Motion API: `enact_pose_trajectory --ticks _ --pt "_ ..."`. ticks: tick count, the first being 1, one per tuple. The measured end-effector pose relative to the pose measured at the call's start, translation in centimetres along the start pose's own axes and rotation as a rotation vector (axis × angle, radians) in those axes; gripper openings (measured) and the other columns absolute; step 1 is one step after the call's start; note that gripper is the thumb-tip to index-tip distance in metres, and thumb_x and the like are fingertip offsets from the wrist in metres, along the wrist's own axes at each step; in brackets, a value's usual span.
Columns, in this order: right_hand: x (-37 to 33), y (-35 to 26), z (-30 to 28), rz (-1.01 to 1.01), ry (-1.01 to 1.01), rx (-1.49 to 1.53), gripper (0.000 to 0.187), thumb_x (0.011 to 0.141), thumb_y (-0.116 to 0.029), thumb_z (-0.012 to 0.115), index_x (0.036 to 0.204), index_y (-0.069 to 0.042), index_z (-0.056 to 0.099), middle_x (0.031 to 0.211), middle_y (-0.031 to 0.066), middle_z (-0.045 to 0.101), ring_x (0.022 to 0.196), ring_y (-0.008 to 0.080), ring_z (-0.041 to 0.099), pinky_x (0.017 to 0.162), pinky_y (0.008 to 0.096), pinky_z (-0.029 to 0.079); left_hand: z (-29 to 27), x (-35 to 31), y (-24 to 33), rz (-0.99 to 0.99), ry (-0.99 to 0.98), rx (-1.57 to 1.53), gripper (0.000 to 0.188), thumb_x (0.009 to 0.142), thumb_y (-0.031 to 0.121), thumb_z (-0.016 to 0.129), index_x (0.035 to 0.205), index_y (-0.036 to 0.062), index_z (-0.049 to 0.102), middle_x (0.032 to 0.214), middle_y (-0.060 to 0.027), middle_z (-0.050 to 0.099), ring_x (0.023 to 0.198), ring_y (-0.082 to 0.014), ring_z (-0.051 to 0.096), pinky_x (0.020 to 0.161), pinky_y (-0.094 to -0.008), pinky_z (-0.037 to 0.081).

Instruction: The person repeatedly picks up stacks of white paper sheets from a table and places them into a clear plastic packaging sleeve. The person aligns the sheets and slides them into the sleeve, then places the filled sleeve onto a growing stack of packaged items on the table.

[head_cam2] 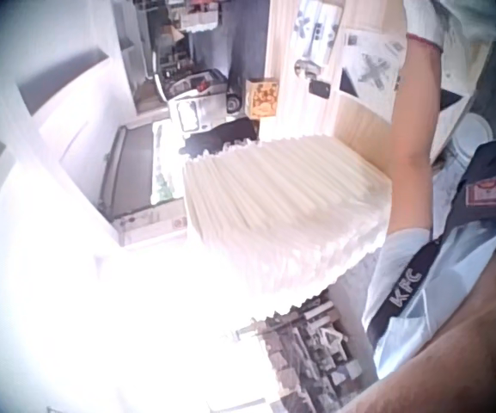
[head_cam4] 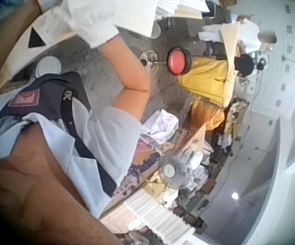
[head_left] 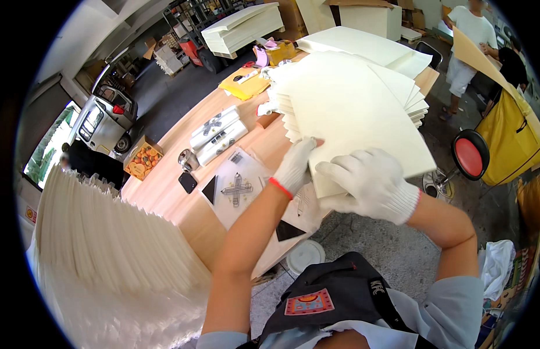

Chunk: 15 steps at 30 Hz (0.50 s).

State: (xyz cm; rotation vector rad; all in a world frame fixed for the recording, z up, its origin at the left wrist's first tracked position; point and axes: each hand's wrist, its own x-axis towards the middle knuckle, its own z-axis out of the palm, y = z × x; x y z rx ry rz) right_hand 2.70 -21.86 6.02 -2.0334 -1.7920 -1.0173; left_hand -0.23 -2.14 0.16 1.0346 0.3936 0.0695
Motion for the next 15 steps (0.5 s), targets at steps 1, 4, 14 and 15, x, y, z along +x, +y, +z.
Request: enact_pose_trajectory --ticks 1,4,14,15 --pt "-0.5 0.2 -0.7 0.052 0.095 0.054 0.034 0.079 -0.035 0.062 0.103 -0.010 0.061 0.076 0.0028 0.061 0.069 0.0222 0.060 0.063 0.0323 0.047 -1.5 -1.0 1.0 -0.010 -0.009 0.111 0.032 0.087 0.016 0.053 0.114 -0.0021 0.052 0.097 -0.0104 0.060 0.083 -0.0183 0.060 0.073 -0.0301 0.051" --pt "-0.4 2.1 -3.0 0.787 -0.400 0.256 0.050 0.082 -0.029 0.061 0.123 -0.003 0.050 0.096 0.0094 0.062 0.087 0.0265 0.060 0.077 0.0355 0.046 -6.6 -4.6 4.4 -0.001 0.010 0.453 0.028 0.085 0.015 0.054 0.106 -0.0029 0.056 0.088 -0.0092 0.062 0.075 -0.0193 0.062 0.068 -0.0304 0.052" --pt "-2.7 -6.7 6.9 1.061 -0.153 0.960 0.050 0.085 -0.034 0.061 0.123 -0.004 0.052 0.117 0.0189 0.057 0.108 0.0312 0.055 0.092 0.0361 0.041 -0.7 -10.0 -4.4 0.566 0.096 1.351 0.057 0.077 0.011 0.064 0.128 0.0022 0.041 0.133 -0.0182 0.039 0.101 -0.0248 0.056 0.100 -0.0368 0.038" --pt "-3.5 -6.5 7.6 1.024 -0.140 0.941 0.046 0.085 -0.035 0.060 0.119 -0.004 0.055 0.112 0.0191 0.059 0.103 0.0319 0.057 0.088 0.0369 0.043 -1.4 -9.9 -5.3 0.487 0.038 1.241 0.065 0.077 0.011 0.064 0.134 0.0044 0.035 0.141 -0.0180 0.032 0.100 -0.0240 0.056 0.101 -0.0377 0.037"
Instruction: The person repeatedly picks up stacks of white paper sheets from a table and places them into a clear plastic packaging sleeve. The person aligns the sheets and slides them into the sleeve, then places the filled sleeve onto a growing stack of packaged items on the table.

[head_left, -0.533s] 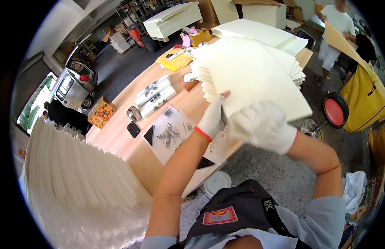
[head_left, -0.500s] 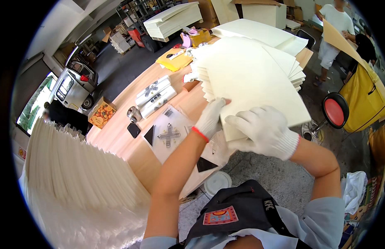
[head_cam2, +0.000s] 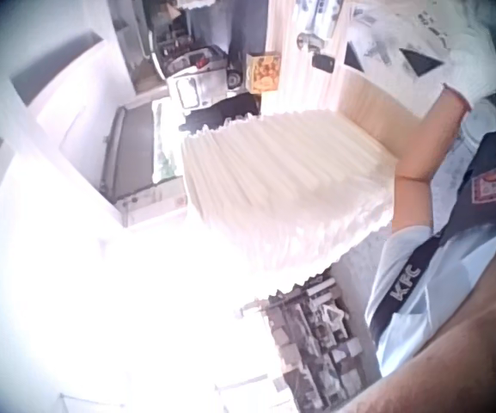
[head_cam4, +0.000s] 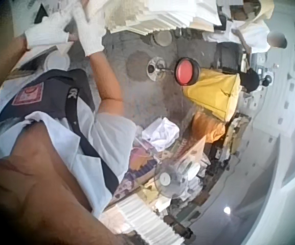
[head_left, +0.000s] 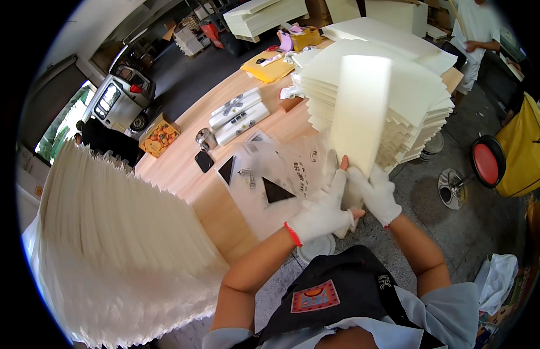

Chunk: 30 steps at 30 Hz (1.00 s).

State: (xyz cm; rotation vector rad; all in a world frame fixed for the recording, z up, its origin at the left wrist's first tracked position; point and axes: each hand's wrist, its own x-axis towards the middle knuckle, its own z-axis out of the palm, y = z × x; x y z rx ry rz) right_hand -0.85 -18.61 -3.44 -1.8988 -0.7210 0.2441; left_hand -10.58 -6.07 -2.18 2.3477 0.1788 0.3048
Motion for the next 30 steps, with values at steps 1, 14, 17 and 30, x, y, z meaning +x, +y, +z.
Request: enact_pose_trajectory --ticks 1,14,17,30 --pt "0.5 1.9 -0.8 -0.041 0.018 -0.032 0.043 0.085 -0.035 0.060 0.114 -0.004 0.058 0.106 0.0193 0.061 0.098 0.0326 0.059 0.084 0.0377 0.045 -1.2 0.4 -0.5 -0.108 -0.099 -0.202 0.072 0.076 0.011 0.065 0.139 0.0070 0.028 0.145 -0.0166 0.028 0.097 -0.0223 0.056 0.100 -0.0372 0.039" --pt "2.3 -3.0 -1.2 -0.540 -0.795 -1.102 0.018 0.079 -0.025 0.057 0.091 -0.012 0.062 0.072 0.0115 0.063 0.062 0.0319 0.063 0.055 0.0403 0.049 -5.8 -5.0 -4.2 -0.087 -0.128 -0.365 0.065 0.083 0.010 0.059 0.142 0.0088 0.032 0.135 -0.0109 0.046 0.118 -0.0222 0.051 0.096 -0.0292 0.041" --pt "2.7 -3.9 -0.6 -0.415 -0.958 -0.938 0.023 0.081 -0.023 0.057 0.091 -0.004 0.061 0.077 0.0107 0.066 0.068 0.0248 0.065 0.061 0.0389 0.049 -1.4 -7.7 -2.9 0.082 0.068 -0.145 0.056 0.081 0.010 0.063 0.134 0.0092 0.044 0.121 -0.0166 0.056 0.114 -0.0242 0.055 0.092 -0.0301 0.044" --pt "0.8 5.4 11.8 -0.756 -0.649 -0.833 0.040 0.078 -0.034 0.062 0.111 -0.011 0.062 0.109 0.0093 0.062 0.099 0.0222 0.059 0.084 0.0352 0.046 0.0 -4.1 -1.4 0.129 0.318 0.119 0.026 0.075 0.002 0.055 0.098 0.0072 0.065 0.087 -0.0115 0.064 0.078 -0.0231 0.061 0.069 -0.0327 0.048"
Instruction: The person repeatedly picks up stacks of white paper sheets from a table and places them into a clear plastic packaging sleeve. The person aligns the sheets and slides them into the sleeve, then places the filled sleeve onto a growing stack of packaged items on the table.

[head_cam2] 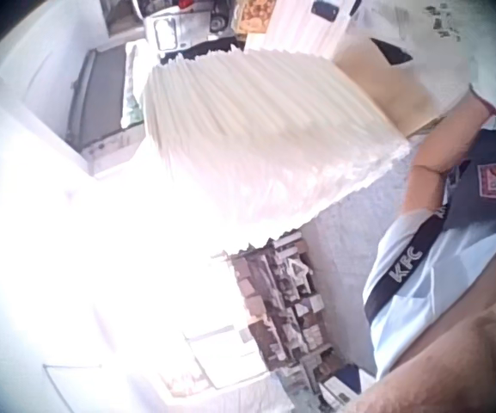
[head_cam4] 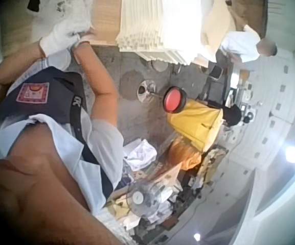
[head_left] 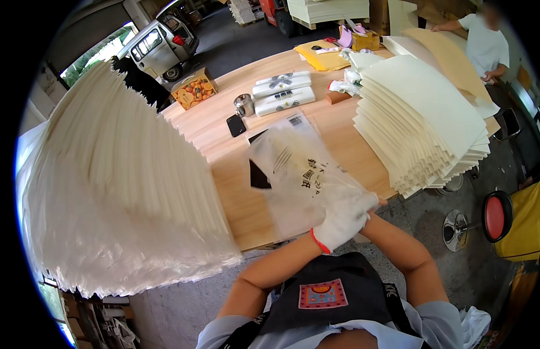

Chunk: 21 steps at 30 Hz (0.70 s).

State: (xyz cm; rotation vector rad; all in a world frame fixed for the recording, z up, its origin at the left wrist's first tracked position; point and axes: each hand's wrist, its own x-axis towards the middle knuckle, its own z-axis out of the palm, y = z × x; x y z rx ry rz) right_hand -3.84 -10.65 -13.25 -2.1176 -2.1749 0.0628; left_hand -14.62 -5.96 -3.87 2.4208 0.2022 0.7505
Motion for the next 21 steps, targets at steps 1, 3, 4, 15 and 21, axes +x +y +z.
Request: enact_pose_trajectory --ticks 1,3,4,15,21 --pt "-0.2 -0.7 0.2 0.015 0.029 -0.011 0.041 0.078 -0.035 0.063 0.111 -0.012 0.061 0.110 0.0096 0.061 0.100 0.0231 0.059 0.084 0.0363 0.046 0.3 -0.4 0.1 -0.032 -0.042 -0.074 0.025 0.076 0.002 0.055 0.098 0.0078 0.065 0.087 -0.0121 0.063 0.079 -0.0242 0.061 0.070 -0.0329 0.048" --pt "-0.8 -1.7 0.7 0.047 0.086 -0.033 0.042 0.077 -0.036 0.063 0.111 -0.012 0.061 0.112 0.0104 0.060 0.102 0.0248 0.058 0.085 0.0384 0.045 1.3 -1.5 -1.1 -0.124 -0.001 -0.222 0.021 0.080 0.004 0.056 0.099 0.0084 0.065 0.084 -0.0124 0.062 0.074 -0.0246 0.061 0.065 -0.0324 0.048" --pt "-1.3 -2.2 0.6 0.045 0.097 0.043 0.045 0.076 -0.036 0.063 0.114 -0.013 0.058 0.116 0.0111 0.057 0.106 0.0255 0.054 0.087 0.0398 0.043 1.5 -2.7 -3.2 -0.213 0.037 -0.284 0.020 0.080 0.005 0.057 0.098 0.0080 0.065 0.084 -0.0122 0.062 0.071 -0.0243 0.060 0.063 -0.0322 0.048" --pt "-0.8 2.9 3.7 0.576 0.007 0.173 0.042 0.085 -0.032 0.052 0.117 -0.006 0.051 0.078 0.0169 0.064 0.073 0.0331 0.064 0.064 0.0452 0.050 4.9 -14.1 -11.6 -0.184 0.291 0.393 0.011 0.075 0.011 0.066 0.082 0.0081 0.058 0.076 -0.0091 0.056 0.073 -0.0254 0.058 0.062 -0.0354 0.047" --pt "-4.3 0.0 1.8 0.420 -0.110 0.061 0.027 0.088 -0.030 0.045 0.084 -0.007 0.058 0.063 0.0149 0.062 0.058 0.0315 0.063 0.054 0.0454 0.048 1.8 -20.1 -14.0 -0.958 0.667 -0.020 0.017 0.080 0.013 0.066 0.078 0.0034 0.053 0.067 -0.0064 0.049 0.060 -0.0163 0.047 0.055 -0.0304 0.041"
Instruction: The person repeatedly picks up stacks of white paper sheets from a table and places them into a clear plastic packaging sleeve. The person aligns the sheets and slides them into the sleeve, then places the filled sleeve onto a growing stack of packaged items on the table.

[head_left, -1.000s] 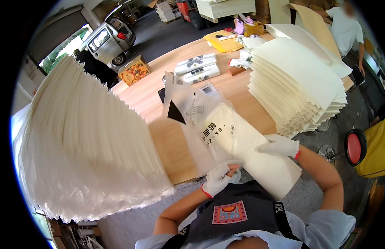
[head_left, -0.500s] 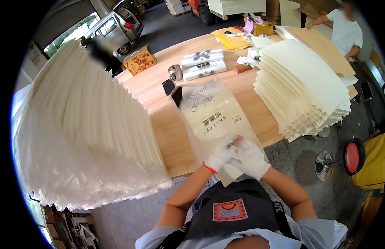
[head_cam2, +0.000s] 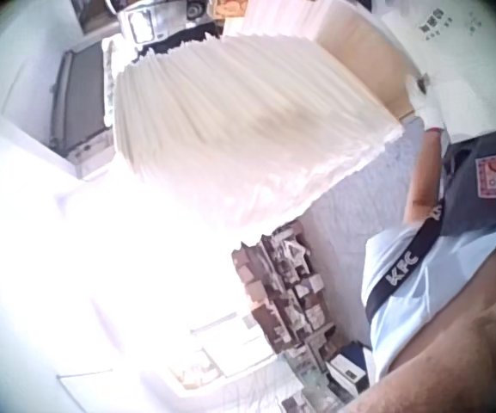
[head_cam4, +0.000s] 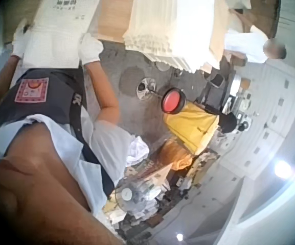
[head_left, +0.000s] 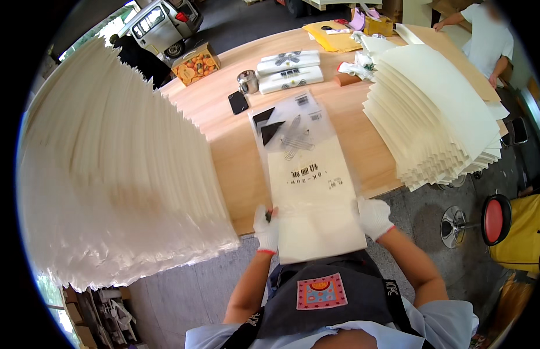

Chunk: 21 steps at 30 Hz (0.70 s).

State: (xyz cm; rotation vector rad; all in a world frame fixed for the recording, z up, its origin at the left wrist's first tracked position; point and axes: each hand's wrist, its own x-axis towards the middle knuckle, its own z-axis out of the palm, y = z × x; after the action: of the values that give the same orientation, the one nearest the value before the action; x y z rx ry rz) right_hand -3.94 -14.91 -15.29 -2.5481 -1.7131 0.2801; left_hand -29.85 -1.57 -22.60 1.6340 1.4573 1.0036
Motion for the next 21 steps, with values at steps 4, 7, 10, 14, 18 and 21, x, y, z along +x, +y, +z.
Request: enact_pose_trajectory --ticks 4,7,10,14,18,21 --pt "-7.1 0.2 -1.3 -0.140 0.017 0.007 0.029 0.087 -0.031 0.044 0.074 -0.008 0.056 0.060 0.0120 0.061 0.050 0.0287 0.061 0.048 0.0447 0.046 -4.8 -7.6 1.4 -0.079 -0.115 -0.048 0.017 0.081 0.010 0.065 0.074 0.0037 0.051 0.062 -0.0020 0.046 0.055 -0.0090 0.041 0.050 -0.0272 0.037" --pt "-11.9 0.6 -2.1 -0.209 -0.206 -0.064 0.025 0.085 -0.029 0.047 0.076 -0.008 0.056 0.060 0.0104 0.062 0.048 0.0282 0.060 0.044 0.0441 0.046 -8.1 -11.9 2.2 -0.229 -0.440 -0.252 0.015 0.079 0.006 0.065 0.072 0.0052 0.052 0.063 0.0010 0.048 0.055 -0.0064 0.043 0.050 -0.0245 0.037" --pt "-11.6 0.2 -2.0 -0.276 -0.273 0.029 0.024 0.083 -0.027 0.047 0.073 -0.009 0.060 0.062 0.0112 0.063 0.048 0.0273 0.061 0.043 0.0412 0.047 -8.1 -10.6 3.9 0.108 -0.593 -0.019 0.013 0.073 0.001 0.064 0.072 0.0055 0.051 0.062 -0.0017 0.047 0.055 -0.0110 0.046 0.052 -0.0267 0.040" --pt "-5.7 0.9 -1.9 -0.329 0.043 -0.134 0.016 0.079 -0.021 0.052 0.069 -0.012 0.061 0.058 0.0109 0.061 0.046 0.0249 0.060 0.039 0.0399 0.045 -4.6 -6.8 4.5 0.110 -0.273 0.128 0.011 0.073 0.004 0.059 0.073 0.0055 0.048 0.062 -0.0096 0.050 0.056 -0.0222 0.051 0.055 -0.0320 0.043" --pt "-8.8 3.0 0.6 -0.203 -0.347 -0.040 0.022 0.083 -0.023 0.047 0.071 -0.008 0.057 0.065 0.0129 0.060 0.061 0.0315 0.062 0.053 0.0452 0.048 -6.9 -9.5 -2.3 0.017 -0.595 0.421 0.015 0.073 0.017 0.063 0.080 0.0120 0.050 0.073 -0.0123 0.060 0.073 -0.0334 0.062 0.061 -0.0392 0.047" --pt "-8.5 6.9 3.8 -0.139 -0.367 0.073 0.028 0.087 -0.028 0.042 0.083 -0.008 0.061 0.082 0.0153 0.064 0.072 0.0353 0.063 0.063 0.0470 0.049 -7.7 -10.5 -6.1 -0.141 -0.467 0.085 0.020 0.079 0.022 0.061 0.089 0.0065 0.054 0.071 -0.0059 0.061 0.072 -0.0207 0.063 0.067 -0.0328 0.049"
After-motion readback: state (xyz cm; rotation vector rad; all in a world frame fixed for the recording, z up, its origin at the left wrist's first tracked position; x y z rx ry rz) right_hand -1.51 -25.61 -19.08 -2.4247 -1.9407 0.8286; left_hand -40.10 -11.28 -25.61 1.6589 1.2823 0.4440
